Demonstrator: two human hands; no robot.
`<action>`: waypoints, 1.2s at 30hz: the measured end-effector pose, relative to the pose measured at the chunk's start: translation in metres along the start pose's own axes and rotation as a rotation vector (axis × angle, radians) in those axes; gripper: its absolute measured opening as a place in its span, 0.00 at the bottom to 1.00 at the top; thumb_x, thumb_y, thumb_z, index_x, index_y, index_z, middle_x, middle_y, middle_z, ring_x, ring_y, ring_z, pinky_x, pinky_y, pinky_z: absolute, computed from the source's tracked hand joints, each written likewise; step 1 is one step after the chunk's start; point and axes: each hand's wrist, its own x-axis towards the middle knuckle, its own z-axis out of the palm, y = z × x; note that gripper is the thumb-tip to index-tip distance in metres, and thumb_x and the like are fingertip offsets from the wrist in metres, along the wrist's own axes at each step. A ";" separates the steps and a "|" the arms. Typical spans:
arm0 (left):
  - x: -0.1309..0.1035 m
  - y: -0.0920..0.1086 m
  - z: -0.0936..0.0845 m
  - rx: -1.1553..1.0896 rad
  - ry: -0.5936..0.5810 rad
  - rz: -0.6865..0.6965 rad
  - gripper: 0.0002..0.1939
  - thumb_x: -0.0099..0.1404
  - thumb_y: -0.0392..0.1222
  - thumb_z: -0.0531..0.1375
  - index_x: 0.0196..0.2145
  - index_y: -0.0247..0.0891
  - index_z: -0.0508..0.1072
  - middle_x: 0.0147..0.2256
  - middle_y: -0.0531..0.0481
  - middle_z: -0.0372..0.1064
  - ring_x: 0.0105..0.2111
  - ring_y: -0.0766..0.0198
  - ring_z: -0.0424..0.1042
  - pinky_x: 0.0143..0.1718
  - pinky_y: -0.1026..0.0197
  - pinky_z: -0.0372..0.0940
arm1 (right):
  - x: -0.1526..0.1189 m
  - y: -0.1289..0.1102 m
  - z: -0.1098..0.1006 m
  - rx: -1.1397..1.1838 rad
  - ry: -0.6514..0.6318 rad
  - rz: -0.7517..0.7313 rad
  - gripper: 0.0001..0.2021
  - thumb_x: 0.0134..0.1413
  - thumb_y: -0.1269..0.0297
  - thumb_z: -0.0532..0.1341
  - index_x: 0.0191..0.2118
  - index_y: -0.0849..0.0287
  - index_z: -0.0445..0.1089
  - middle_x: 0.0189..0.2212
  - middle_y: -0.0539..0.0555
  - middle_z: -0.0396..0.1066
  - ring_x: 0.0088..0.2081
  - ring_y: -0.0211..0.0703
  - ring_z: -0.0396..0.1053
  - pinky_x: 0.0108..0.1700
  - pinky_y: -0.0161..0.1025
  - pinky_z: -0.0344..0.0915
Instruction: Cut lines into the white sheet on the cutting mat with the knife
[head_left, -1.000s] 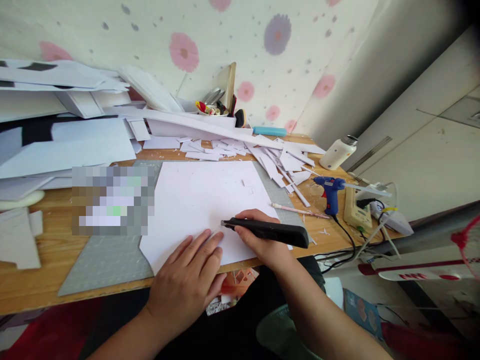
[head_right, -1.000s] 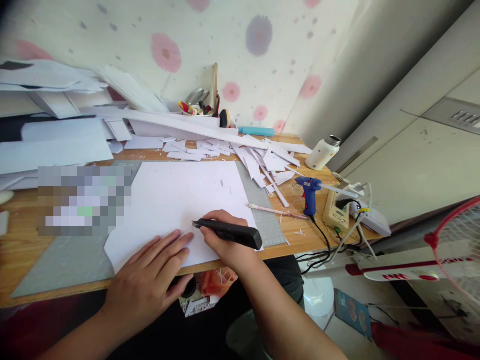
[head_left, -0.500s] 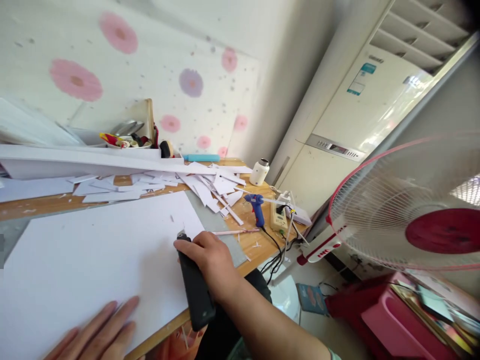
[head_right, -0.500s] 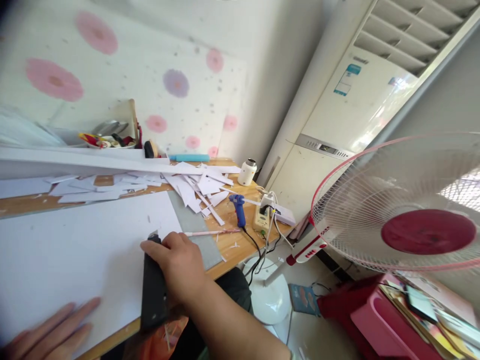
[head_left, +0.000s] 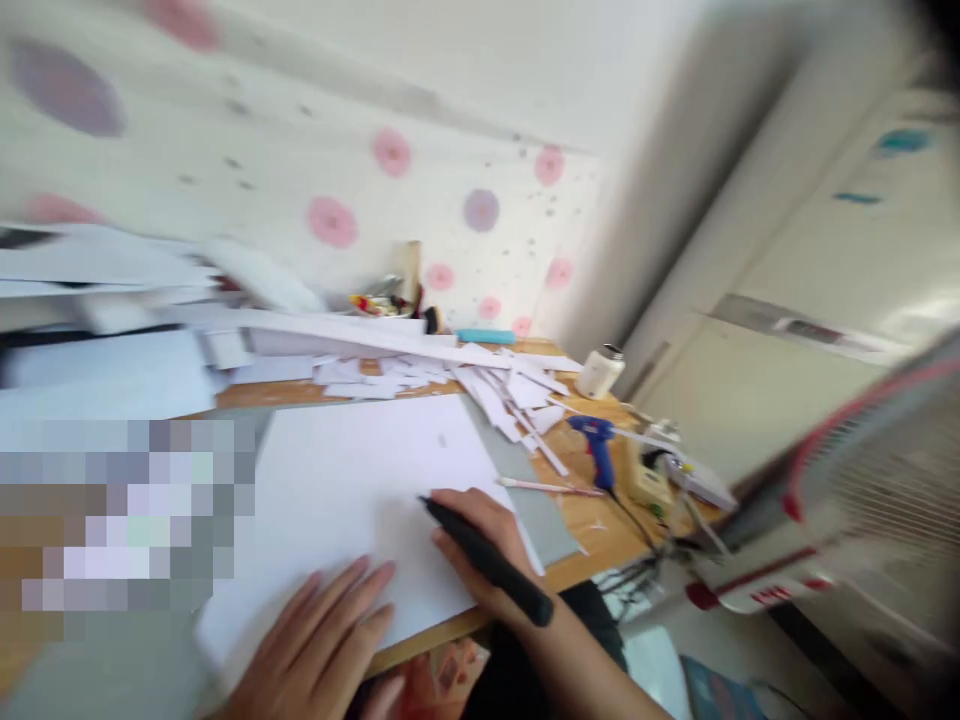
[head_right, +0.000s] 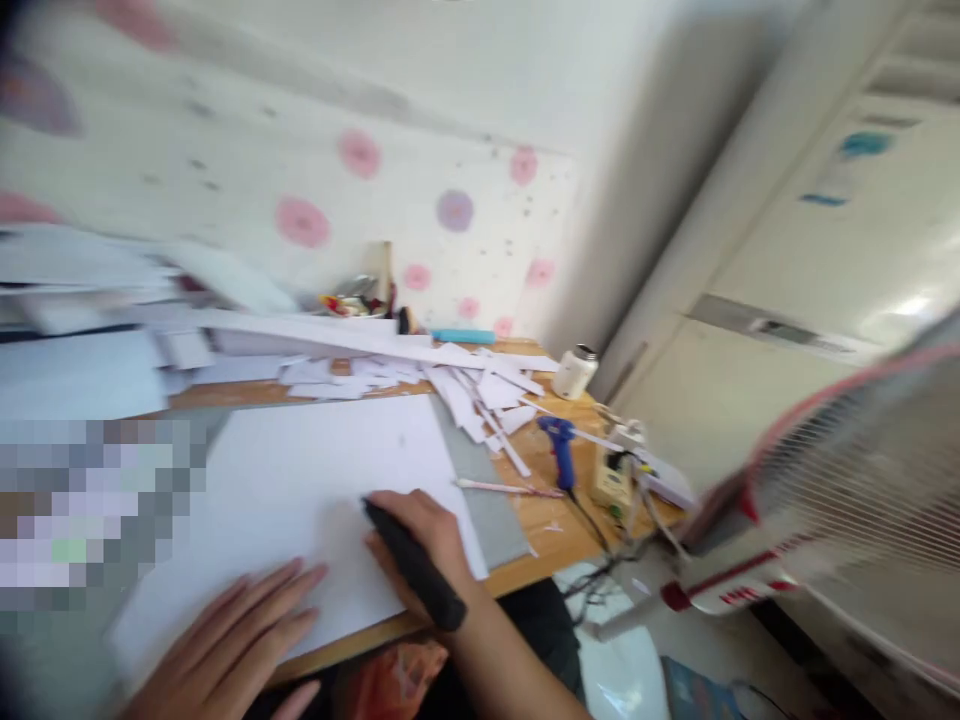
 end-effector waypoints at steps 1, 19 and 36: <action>0.005 0.001 -0.014 -0.007 -0.022 -0.048 0.15 0.60 0.40 0.60 0.47 0.40 0.71 0.52 0.46 0.72 0.54 0.58 0.68 0.62 0.57 0.54 | -0.002 0.002 0.000 -0.018 -0.012 0.017 0.14 0.58 0.64 0.60 0.50 0.56 0.71 0.39 0.57 0.77 0.39 0.44 0.76 0.41 0.38 0.72; -0.049 -0.075 -0.090 0.536 -0.370 -0.933 0.23 0.63 0.54 0.54 0.53 0.46 0.72 0.55 0.41 0.62 0.54 0.42 0.60 0.54 0.37 0.56 | -0.009 0.018 -0.003 -0.167 -0.082 0.082 0.15 0.58 0.57 0.60 0.49 0.51 0.73 0.46 0.54 0.77 0.46 0.49 0.76 0.45 0.42 0.75; -0.044 -0.090 -0.094 0.485 -0.557 -0.939 0.28 0.67 0.59 0.47 0.55 0.39 0.68 0.55 0.37 0.57 0.60 0.40 0.51 0.57 0.34 0.50 | 0.004 -0.001 -0.003 0.487 0.094 0.608 0.14 0.48 0.57 0.65 0.39 0.59 0.75 0.20 0.49 0.71 0.23 0.40 0.68 0.28 0.38 0.68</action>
